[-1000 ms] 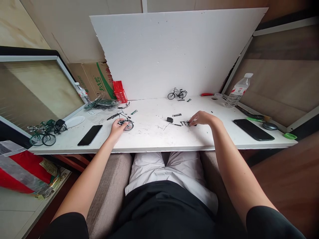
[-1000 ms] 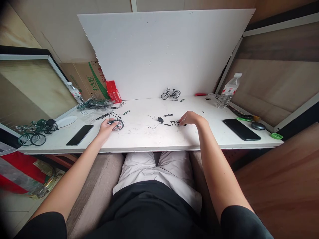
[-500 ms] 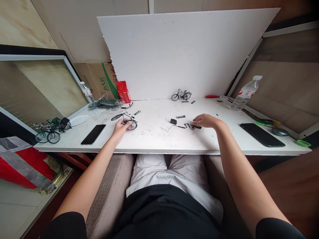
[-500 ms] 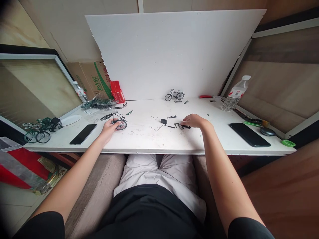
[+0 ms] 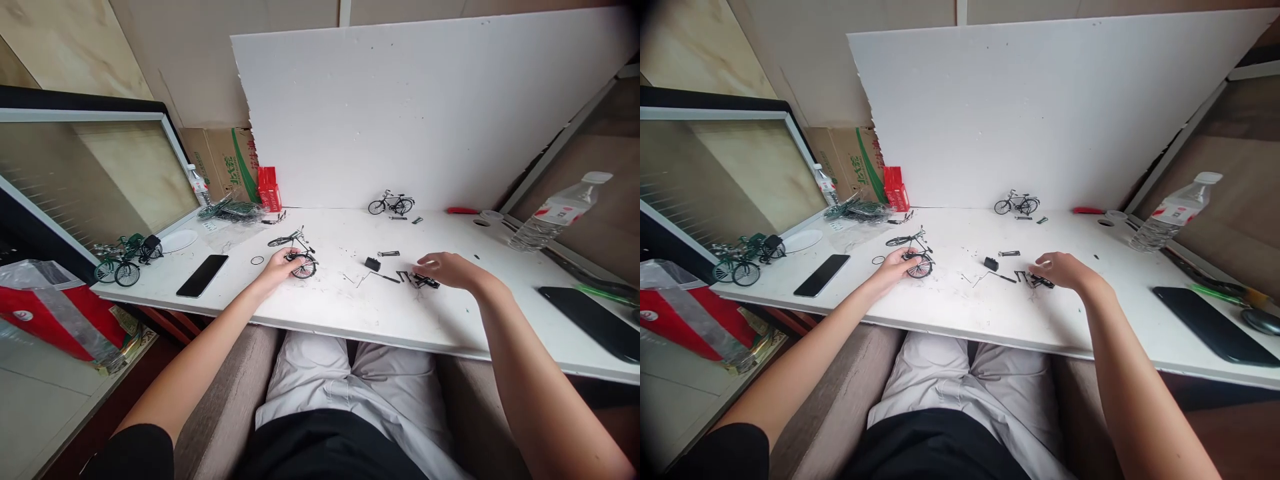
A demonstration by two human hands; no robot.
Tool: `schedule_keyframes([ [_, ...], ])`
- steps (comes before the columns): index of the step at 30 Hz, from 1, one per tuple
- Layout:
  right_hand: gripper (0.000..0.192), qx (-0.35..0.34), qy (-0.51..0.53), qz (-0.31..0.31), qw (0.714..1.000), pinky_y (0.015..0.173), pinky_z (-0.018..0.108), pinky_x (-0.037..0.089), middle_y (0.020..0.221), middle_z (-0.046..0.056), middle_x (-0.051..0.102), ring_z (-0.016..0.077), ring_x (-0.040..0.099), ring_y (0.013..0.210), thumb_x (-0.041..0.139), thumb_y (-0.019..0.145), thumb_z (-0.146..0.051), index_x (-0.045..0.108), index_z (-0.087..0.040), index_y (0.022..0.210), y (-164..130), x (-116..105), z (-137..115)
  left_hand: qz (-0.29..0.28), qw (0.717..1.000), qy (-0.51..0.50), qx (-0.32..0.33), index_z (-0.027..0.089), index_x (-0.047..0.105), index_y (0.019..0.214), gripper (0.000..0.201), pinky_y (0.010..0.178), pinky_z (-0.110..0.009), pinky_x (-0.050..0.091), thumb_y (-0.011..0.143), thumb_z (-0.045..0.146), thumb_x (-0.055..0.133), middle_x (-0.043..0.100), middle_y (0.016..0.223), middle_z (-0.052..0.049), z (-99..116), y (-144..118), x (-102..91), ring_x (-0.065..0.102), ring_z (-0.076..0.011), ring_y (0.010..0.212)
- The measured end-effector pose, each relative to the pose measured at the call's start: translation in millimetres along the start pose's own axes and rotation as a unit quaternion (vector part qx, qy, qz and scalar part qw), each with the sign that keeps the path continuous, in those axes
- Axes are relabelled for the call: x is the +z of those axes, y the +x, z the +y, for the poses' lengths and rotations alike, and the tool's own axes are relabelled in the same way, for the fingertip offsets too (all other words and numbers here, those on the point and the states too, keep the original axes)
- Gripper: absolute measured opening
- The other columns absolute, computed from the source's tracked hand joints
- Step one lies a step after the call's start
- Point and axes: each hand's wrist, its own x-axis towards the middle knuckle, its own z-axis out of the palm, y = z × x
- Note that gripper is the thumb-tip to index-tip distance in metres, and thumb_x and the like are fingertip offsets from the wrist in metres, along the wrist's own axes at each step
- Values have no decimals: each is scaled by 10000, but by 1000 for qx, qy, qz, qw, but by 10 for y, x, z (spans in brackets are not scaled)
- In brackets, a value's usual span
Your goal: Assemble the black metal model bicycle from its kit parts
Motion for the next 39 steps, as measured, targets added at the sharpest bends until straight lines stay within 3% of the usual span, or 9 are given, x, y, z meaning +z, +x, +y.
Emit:
schedule_keyframes([
  [4, 640, 10, -8, 3, 1000, 829, 434, 654, 1366, 144, 809, 381, 821, 1079, 650, 883, -752, 818, -265, 1263, 77, -28, 21, -12, 1000, 20, -14, 216, 697, 1191, 559, 732, -276, 559, 747, 391, 987, 792, 1087, -83, 14, 201, 143, 766, -190, 885],
  [12, 683, 20, -1, -25, 1000, 817, 528, 642, 1216, 162, 843, 390, 818, 885, 640, 845, -809, 807, -294, 1263, 288, -124, -18, -54, 998, 34, -4, 236, 660, 1201, 546, 734, -317, 496, 783, 415, 961, 756, 911, -57, -44, 682, 465, 723, -192, 771],
  [18, 670, 17, -78, -21, 997, 814, 515, 628, 1175, 171, 837, 395, 800, 975, 544, 940, -769, 802, -254, 1282, 538, -179, -36, 16, 991, 116, 61, 234, 626, 1224, 490, 633, -281, 354, 830, 322, 905, 455, 681, 87, -33, 1006, 773, 437, -112, 588],
  [23, 641, 53, -134, -33, 989, 845, 499, 589, 1163, 144, 833, 386, 764, 1091, 436, 1036, -671, 740, -219, 1373, 727, -194, -184, 11, 991, 102, 87, 244, 574, 1281, 526, 675, -254, 411, 869, 382, 871, 519, 759, 78, -53, 1305, 1023, 486, -109, 637],
  [30, 591, 50, -144, -7, 988, 824, 504, 556, 1098, 144, 824, 379, 740, 1070, 347, 1060, -621, 745, -244, 1282, 1138, -165, -290, 3, 993, 101, 64, 255, 534, 1327, 475, 606, -247, 365, 937, 341, 792, 508, 656, 97, -175, 1692, 1291, 480, -119, 567],
  [35, 518, 44, -128, -12, 991, 785, 482, 539, 1096, 128, 818, 355, 737, 977, 378, 1035, -647, 706, -257, 1129, 1437, -107, -291, 27, 995, 65, 68, 264, 508, 1319, 474, 643, -241, 408, 946, 338, 792, 544, 713, 89, -348, 1853, 1342, 523, -118, 620],
  [39, 445, 52, -102, 12, 993, 723, 470, 519, 1055, 111, 805, 324, 717, 823, 377, 1029, -641, 613, -274, 1118, 1508, 18, -291, 52, 993, 92, 44, 264, 508, 1311, 450, 675, -254, 416, 953, 322, 776, 542, 738, 76, -431, 1860, 1317, 510, -128, 652],
])
